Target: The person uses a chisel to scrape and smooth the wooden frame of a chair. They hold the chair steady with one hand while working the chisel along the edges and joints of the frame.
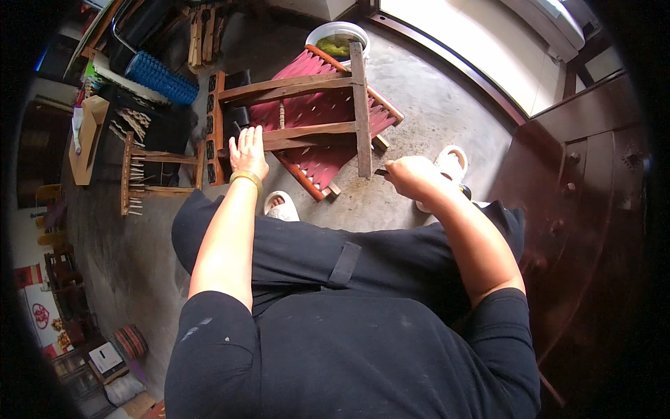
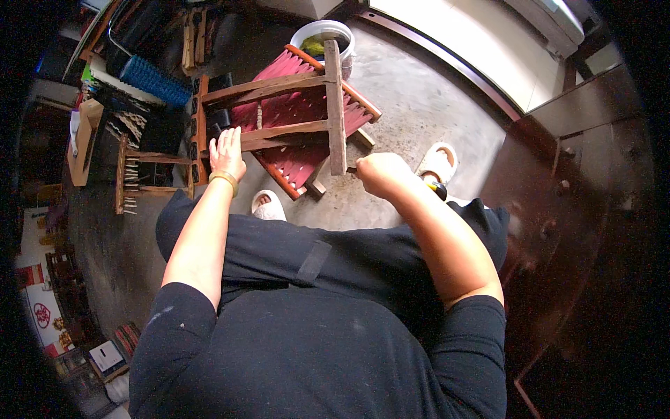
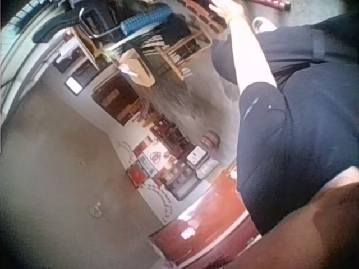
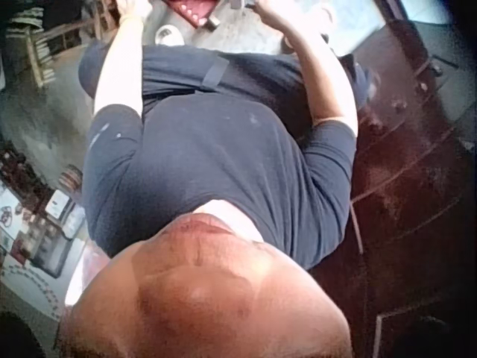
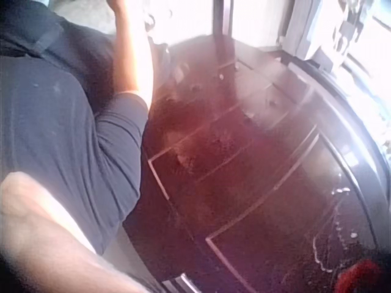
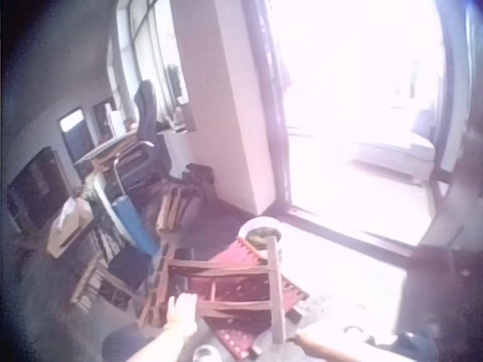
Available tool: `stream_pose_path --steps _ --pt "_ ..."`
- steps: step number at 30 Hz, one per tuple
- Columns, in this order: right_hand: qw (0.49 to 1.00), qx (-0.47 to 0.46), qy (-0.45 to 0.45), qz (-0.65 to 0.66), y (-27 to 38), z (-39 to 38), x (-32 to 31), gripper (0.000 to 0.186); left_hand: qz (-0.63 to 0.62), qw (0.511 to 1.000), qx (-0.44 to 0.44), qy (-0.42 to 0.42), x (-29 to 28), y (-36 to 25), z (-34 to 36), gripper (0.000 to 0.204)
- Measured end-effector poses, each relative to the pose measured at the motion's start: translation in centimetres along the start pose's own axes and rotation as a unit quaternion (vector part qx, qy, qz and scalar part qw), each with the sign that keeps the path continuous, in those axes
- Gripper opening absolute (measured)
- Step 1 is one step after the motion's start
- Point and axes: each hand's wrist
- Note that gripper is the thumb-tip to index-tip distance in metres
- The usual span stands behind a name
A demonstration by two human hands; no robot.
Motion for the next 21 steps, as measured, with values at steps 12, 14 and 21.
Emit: stream_pose_path --steps 12,14,21 --pt "0.999 -0.006 0.033 0.021 1.0 0.8 -0.7 0.017 -0.016 0.994 0.089 -0.06 0.8 -0.4 1.6 0.069" --pt "0.999 -0.006 0.043 0.014 0.9 0.9 -0.3 0.017 -0.007 0.991 0.101 -0.085 1.0 -0.3 1.9 0.067" --pt "0.999 -0.011 0.013 0.028 0.6 0.8 -0.8 0.016 -0.027 0.995 0.068 -0.062 1.0 -0.8 1.6 0.068"
Point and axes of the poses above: each hand's wrist, its own z-axis towards the middle knuckle, its own x-axis out of the palm, y = z × x, and after that the axes turned 2 degrees about -y, right-handed
